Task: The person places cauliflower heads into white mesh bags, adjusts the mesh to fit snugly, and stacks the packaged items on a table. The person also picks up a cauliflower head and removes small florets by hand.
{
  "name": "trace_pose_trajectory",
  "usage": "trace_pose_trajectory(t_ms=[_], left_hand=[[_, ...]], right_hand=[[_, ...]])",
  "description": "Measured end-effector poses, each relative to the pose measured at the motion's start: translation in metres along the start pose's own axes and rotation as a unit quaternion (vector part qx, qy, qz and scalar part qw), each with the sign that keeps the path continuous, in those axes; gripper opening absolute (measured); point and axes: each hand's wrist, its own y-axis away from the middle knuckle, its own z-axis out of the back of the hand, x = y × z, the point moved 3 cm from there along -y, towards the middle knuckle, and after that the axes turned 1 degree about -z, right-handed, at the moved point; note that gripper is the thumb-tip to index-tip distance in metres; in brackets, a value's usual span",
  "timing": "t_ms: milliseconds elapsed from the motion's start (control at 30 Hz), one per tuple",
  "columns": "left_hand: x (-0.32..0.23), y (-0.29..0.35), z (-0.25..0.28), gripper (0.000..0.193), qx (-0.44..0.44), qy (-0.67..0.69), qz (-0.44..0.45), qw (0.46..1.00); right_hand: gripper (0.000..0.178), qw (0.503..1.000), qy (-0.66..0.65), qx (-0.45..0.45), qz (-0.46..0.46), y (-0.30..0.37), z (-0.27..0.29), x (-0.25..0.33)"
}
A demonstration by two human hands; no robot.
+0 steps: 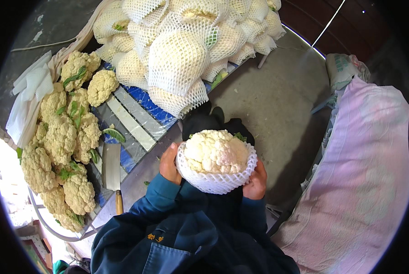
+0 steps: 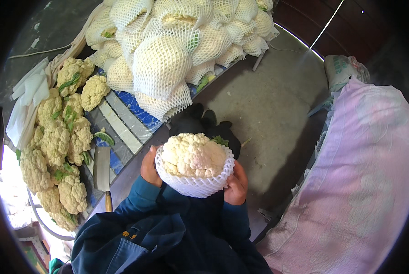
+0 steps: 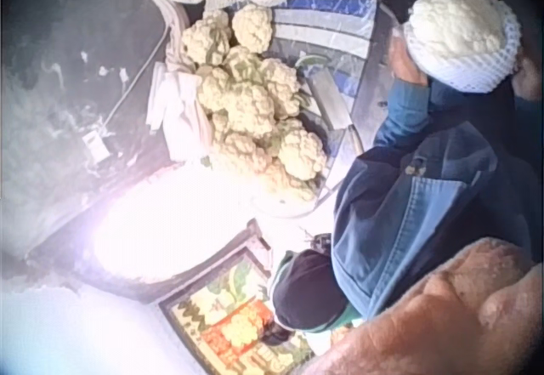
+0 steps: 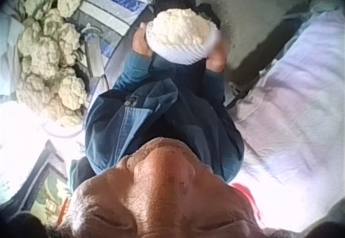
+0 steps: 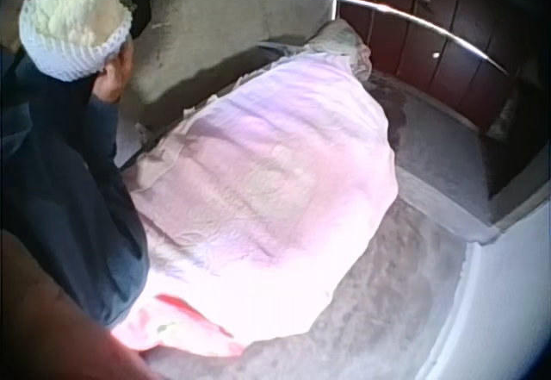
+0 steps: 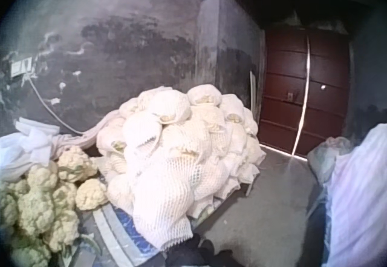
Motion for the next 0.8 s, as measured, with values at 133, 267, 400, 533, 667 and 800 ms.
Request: trace_pose_trajectory(t_ms=[133, 267, 400, 533, 667, 800], left_hand=[[-0.013, -0.002, -0.005, 0.051, 0.036, -0.079, -0.012, 0.996], [-0.012, -0.017, 0.012, 0.026, 0.071, -0.049, -0.047, 0.995], [-0.012, -0.024, 0.02, 0.012, 0.088, -0.004, -0.056, 0.995], [-0.02, -0.028, 0.016, 0.022, 0.111, -0.02, -0.091, 0.989], [-0.026, -0.034, 0.015, 0.025, 0.12, -0.056, -0.089, 0.987], [-0.025, -0.043, 0.018, 0.023, 0.13, -0.075, -0.078, 0.986]], right_hand=[[0.066, 0.999, -0.009, -0.012, 0.031, 0.005, 0.026, -0.016], [0.047, 0.995, -0.09, -0.031, 0.007, 0.002, 0.035, -0.03], [0.042, 0.988, 0.154, -0.027, -0.021, -0.01, 0.023, -0.016], [0.038, 0.981, 0.161, -0.056, -0.096, -0.03, 0.0, -0.005], [0.041, 0.97, 0.224, 0.001, -0.096, -0.04, -0.009, 0.008], [0.036, 0.919, 0.381, 0.093, -0.038, -0.058, -0.005, 0.025]])
